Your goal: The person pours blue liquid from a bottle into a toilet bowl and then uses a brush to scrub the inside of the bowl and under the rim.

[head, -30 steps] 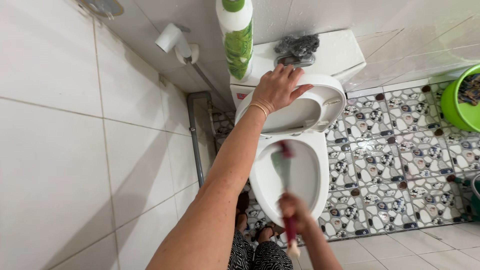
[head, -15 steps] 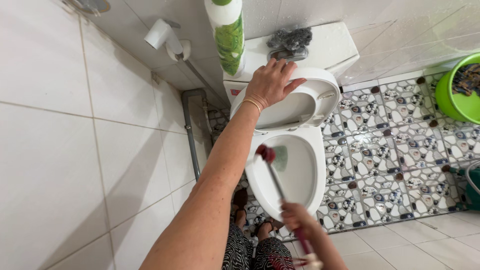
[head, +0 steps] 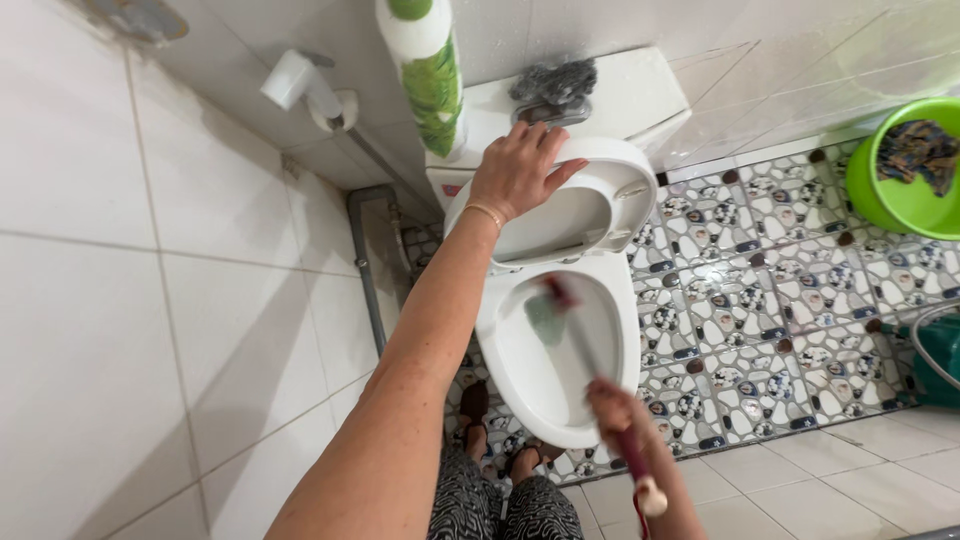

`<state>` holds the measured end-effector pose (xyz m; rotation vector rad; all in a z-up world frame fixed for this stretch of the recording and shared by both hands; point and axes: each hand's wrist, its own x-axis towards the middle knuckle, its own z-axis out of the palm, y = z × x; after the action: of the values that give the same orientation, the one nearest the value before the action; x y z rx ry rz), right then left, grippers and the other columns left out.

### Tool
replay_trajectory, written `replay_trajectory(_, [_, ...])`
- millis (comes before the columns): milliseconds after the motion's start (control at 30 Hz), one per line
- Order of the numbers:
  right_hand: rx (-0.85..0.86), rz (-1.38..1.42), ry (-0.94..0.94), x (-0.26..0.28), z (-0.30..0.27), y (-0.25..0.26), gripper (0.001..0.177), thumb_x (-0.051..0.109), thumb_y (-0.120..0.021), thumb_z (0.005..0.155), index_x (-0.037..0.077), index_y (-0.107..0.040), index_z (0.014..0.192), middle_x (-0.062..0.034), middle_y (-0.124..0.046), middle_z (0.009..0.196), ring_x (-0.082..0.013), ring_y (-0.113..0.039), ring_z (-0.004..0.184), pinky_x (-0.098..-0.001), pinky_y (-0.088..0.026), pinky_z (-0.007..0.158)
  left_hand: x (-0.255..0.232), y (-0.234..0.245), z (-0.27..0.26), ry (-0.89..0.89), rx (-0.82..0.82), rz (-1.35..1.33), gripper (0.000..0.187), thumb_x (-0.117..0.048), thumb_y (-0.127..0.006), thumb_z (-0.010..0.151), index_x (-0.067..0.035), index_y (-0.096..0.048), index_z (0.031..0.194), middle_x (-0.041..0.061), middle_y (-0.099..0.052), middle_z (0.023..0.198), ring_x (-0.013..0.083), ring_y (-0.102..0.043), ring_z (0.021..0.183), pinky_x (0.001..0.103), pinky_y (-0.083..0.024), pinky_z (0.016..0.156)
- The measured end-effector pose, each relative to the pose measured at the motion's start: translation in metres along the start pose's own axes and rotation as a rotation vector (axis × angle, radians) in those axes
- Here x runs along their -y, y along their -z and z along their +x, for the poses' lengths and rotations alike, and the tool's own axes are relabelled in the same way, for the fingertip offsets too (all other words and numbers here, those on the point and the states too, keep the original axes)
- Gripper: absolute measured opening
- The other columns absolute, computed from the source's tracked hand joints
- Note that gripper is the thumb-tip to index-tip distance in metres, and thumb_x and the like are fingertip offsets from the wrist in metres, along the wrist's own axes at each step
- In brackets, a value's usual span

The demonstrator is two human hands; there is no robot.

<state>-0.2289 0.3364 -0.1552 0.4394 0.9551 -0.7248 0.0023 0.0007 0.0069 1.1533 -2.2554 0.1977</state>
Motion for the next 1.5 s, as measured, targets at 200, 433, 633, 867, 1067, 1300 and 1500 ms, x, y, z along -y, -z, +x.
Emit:
replay_trajectory(200, [-0.040, -0.250, -0.139, -0.037, 0.008, -0.026, 0.019, 0.018, -0.055, 0.101, 0.008, -0.046, 0.087, 0.0042, -0.042, 0.058, -0.0034, -0.032, 0.037, -0.0165, -0.028, 0.028, -0.002, 0.000, -0.003, -0.007, -0.024, 0.026, 0.045, -0.058, -0.056, 0.100, -0.014, -0.065, 0.103, 0.001, -0.065, 0.091, 0.0198, -0.064, 0.087, 0.036, -0.059, 0.063])
replay_trajectory(433, [0.179, 0.353, -0.129, 0.004, 0.008, 0.005, 0.021, 0.020, -0.053, 0.107, 0.006, -0.049, 0.092, 0.0033, -0.047, 0.060, -0.0011, -0.036, 0.037, -0.0158, -0.033, 0.027, 0.001, -0.009, -0.005, 0.006, 0.024, 0.018, 0.047, -0.058, -0.053, 0.104, -0.013, -0.065, 0.105, 0.002, -0.065, 0.092, 0.0206, -0.064, 0.085, 0.035, -0.060, 0.064])
replay_trajectory(633, [-0.161, -0.573, -0.198, -0.063, -0.011, -0.040, 0.021, 0.019, -0.051, 0.105, -0.002, -0.052, 0.106, -0.0012, -0.045, 0.058, -0.0092, -0.040, 0.038, -0.0229, -0.034, 0.031, 0.001, -0.010, 0.004, -0.042, 0.022, 0.014, 0.049, -0.059, -0.052, 0.101, -0.011, -0.064, 0.103, 0.007, -0.065, 0.089, 0.0205, -0.065, 0.081, 0.032, -0.057, 0.055])
replay_trajectory(867, [-0.435, -1.478, -0.113, -0.032, 0.056, 0.063, 0.041, 0.028, -0.056, 0.103, -0.012, -0.064, 0.098, -0.0086, -0.057, 0.056, -0.0212, -0.055, 0.039, -0.0346, -0.047, 0.034, 0.006, -0.010, -0.005, -0.058, 0.004, -0.005, 0.041, -0.055, -0.059, 0.107, -0.014, -0.062, 0.107, 0.003, -0.065, 0.094, 0.0217, -0.065, 0.087, 0.035, -0.057, 0.063])
replay_trajectory(1067, [-0.555, -1.368, -0.013, -0.046, 0.115, 0.102, 0.046, 0.032, -0.053, 0.106, -0.013, -0.062, 0.104, -0.0175, -0.063, 0.066, -0.0301, -0.061, 0.048, -0.0415, -0.051, 0.048, 0.005, -0.001, -0.003, -0.062, 0.014, -0.022, 0.040, -0.053, -0.062, 0.106, -0.013, -0.062, 0.109, 0.001, -0.063, 0.092, 0.0213, -0.064, 0.086, 0.035, -0.057, 0.063])
replay_trajectory(1300, [-0.343, -0.957, -0.212, -0.109, 0.037, 0.087, 0.044, 0.037, -0.047, 0.109, -0.006, -0.053, 0.120, -0.0102, -0.059, 0.074, -0.0157, -0.048, 0.044, -0.0327, -0.044, 0.037, 0.006, 0.002, -0.002, -0.087, -0.030, -0.049, 0.039, -0.051, -0.063, 0.107, -0.012, -0.061, 0.109, 0.002, -0.062, 0.093, 0.0216, -0.061, 0.085, 0.035, -0.056, 0.064])
replay_trajectory(1500, [-0.230, -1.388, -0.222, -0.104, 0.033, 0.091, 0.043, 0.035, -0.045, 0.110, -0.006, -0.050, 0.120, -0.0093, -0.057, 0.079, -0.0130, -0.049, 0.044, -0.0318, -0.047, 0.035, 0.006, -0.002, -0.004, -0.087, 0.006, -0.035, 0.040, -0.051, -0.063, 0.109, -0.011, -0.060, 0.111, 0.002, -0.060, 0.091, 0.0220, -0.061, 0.084, 0.035, -0.056, 0.063])
